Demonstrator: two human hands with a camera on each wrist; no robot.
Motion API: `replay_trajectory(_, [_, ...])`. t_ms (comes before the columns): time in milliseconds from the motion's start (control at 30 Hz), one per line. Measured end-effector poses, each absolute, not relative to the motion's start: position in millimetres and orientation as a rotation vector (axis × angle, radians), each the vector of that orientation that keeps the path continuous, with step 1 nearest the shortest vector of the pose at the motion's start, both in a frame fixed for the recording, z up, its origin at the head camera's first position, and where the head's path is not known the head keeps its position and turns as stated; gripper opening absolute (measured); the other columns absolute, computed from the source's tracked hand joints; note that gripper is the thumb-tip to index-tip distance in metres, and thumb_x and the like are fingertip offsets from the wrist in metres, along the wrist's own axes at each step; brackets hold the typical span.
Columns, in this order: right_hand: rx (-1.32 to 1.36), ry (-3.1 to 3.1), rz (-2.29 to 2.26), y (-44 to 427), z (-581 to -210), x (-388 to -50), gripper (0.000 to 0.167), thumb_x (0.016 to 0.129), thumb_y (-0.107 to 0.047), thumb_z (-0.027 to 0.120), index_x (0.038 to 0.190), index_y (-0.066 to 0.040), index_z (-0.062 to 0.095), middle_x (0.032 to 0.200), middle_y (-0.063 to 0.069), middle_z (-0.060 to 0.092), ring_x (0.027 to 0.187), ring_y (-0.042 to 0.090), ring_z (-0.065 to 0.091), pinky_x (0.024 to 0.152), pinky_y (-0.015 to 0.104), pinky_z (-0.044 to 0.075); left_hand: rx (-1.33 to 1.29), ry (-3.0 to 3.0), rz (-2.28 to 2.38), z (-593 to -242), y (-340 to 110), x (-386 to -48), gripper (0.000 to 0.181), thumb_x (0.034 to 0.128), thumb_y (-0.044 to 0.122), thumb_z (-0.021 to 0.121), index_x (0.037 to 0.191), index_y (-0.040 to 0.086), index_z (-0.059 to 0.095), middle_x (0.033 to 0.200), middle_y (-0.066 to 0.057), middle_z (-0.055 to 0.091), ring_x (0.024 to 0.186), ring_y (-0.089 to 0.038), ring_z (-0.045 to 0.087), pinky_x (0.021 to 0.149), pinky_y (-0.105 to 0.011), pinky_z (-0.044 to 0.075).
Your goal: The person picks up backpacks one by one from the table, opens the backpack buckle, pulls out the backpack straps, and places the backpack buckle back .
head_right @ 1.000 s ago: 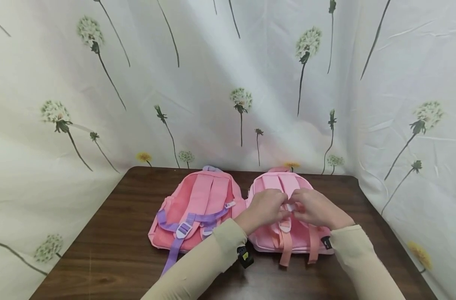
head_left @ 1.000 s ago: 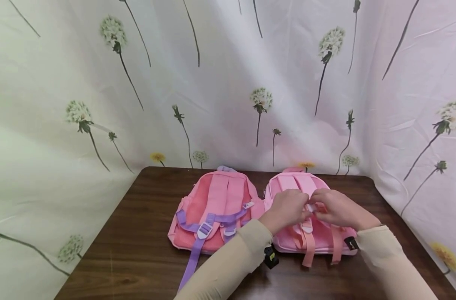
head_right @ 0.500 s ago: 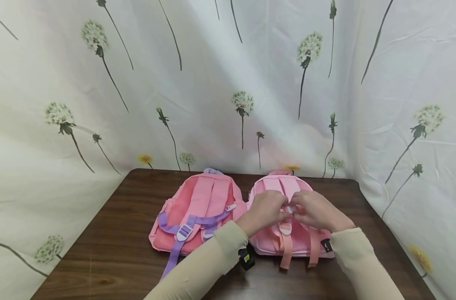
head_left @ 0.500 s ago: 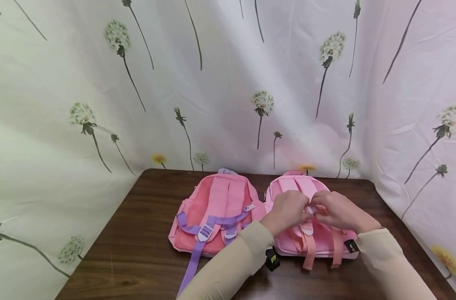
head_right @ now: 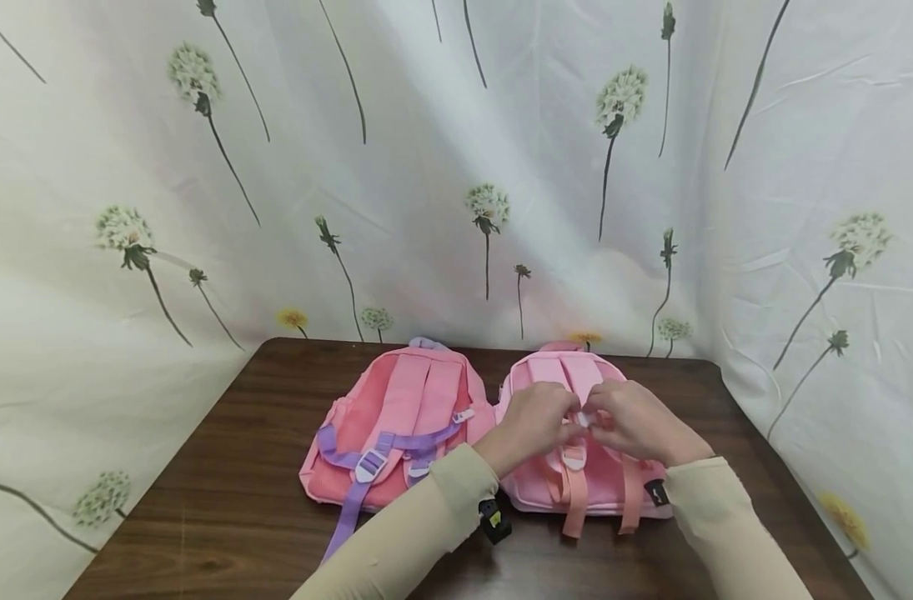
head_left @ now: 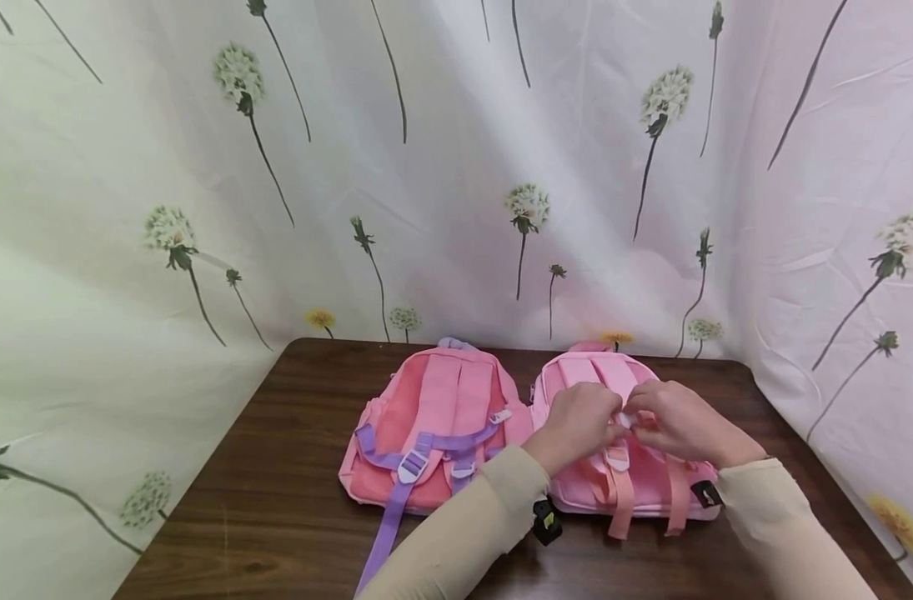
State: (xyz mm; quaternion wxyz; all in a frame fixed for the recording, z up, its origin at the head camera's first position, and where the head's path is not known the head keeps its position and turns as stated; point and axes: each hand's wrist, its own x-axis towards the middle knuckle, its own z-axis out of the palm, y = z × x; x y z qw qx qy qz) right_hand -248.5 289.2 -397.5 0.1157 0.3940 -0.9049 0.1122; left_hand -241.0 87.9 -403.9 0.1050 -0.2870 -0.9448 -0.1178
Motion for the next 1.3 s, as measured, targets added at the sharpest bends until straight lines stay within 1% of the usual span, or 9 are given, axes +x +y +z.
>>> replay_trajectory(167, [1.167, -2.638, 0.326, 291, -398, -248, 0.021, 0.078, -0.012, 0.089, 0.097, -0.018, 0.081, 0.09, -0.012, 0.07, 0.079, 0.005, 0.06, 0.074, 0.033, 0.058, -0.861, -2.793, -0.37, -404, 89, -240, 0.021, 0.091, 0.045, 0.082, 0.09, 0.026, 0.075, 0.07, 0.014, 0.055, 0.067, -0.004, 0.05, 0.053, -0.02, 0.04])
replay_trajectory(333, [1.192, -2.584, 0.339, 291, -398, -249, 0.02, 0.077, -0.011, 0.089, 0.094, -0.016, 0.081, 0.086, -0.012, 0.068, 0.077, 0.005, 0.058, 0.073, 0.032, 0.057, -0.852, -2.774, -0.346, -403, 88, -241, 0.019, 0.0909, 0.046, 0.082, 0.091, 0.027, 0.078, 0.072, 0.015, 0.059, 0.069, -0.004, 0.051, 0.053, -0.021, 0.04])
replay_trajectory(500, [1.205, -2.55, 0.336, 291, -401, -250, 0.017, 0.077, -0.01, 0.086, 0.09, -0.018, 0.079, 0.082, -0.014, 0.062, 0.074, 0.005, 0.055, 0.069, 0.028, 0.053, -0.848, -2.775, -0.299, -402, 88, -240, 0.018, 0.0905, 0.046, 0.083, 0.092, 0.029, 0.08, 0.076, 0.016, 0.064, 0.071, -0.002, 0.053, 0.052, -0.022, 0.041])
replay_trajectory(633, [1.211, -2.552, 0.356, 293, -403, -250, 0.017, 0.078, -0.01, 0.086, 0.09, -0.018, 0.079, 0.084, -0.016, 0.062, 0.076, 0.003, 0.054, 0.069, 0.028, 0.053, -0.861, -2.778, -0.318, -403, 87, -240, 0.018, 0.0904, 0.046, 0.083, 0.094, 0.029, 0.081, 0.08, 0.016, 0.066, 0.073, -0.002, 0.054, 0.054, -0.021, 0.042])
replay_trajectory(800, [1.203, -2.559, 0.394, 296, -403, -250, 0.021, 0.076, -0.005, 0.086, 0.09, -0.018, 0.079, 0.086, -0.014, 0.063, 0.077, 0.005, 0.056, 0.07, 0.028, 0.054, -0.895, -2.762, -0.354, -405, 83, -242, 0.016, 0.0894, 0.043, 0.084, 0.097, 0.029, 0.081, 0.084, 0.016, 0.069, 0.077, -0.002, 0.056, 0.057, -0.02, 0.043])
replay_trajectory(967, [1.214, -2.548, 0.45, 298, -402, -251, 0.023, 0.076, 0.001, 0.084, 0.091, -0.016, 0.079, 0.088, -0.012, 0.066, 0.077, 0.008, 0.06, 0.07, 0.03, 0.057, -0.914, -2.765, -0.441, -406, 75, -246, 0.02, 0.0892, 0.044, 0.084, 0.103, 0.03, 0.082, 0.087, 0.018, 0.07, 0.079, 0.0, 0.057, 0.062, -0.018, 0.043])
replay_trajectory(1167, [1.189, -2.544, 0.419, 298, -396, -253, 0.022, 0.077, 0.0, 0.084, 0.091, -0.015, 0.079, 0.089, -0.011, 0.068, 0.077, 0.007, 0.061, 0.071, 0.032, 0.057, -0.915, -2.804, -0.61, -404, 64, -251, 0.026, 0.0942, 0.041, 0.08, 0.117, 0.028, 0.08, 0.098, 0.018, 0.072, 0.086, 0.001, 0.06, 0.072, -0.017, 0.046])
replay_trajectory(1300, [1.117, -2.65, 0.412, 300, -390, -255, 0.021, 0.08, -0.004, 0.085, 0.097, -0.015, 0.081, 0.093, -0.009, 0.072, 0.082, 0.011, 0.065, 0.076, 0.038, 0.059, -0.907, -2.796, -0.702, -399, 59, -255, 0.022, 0.0973, 0.037, 0.077, 0.118, 0.029, 0.08, 0.102, 0.018, 0.073, 0.093, -0.002, 0.062, 0.077, -0.021, 0.049])
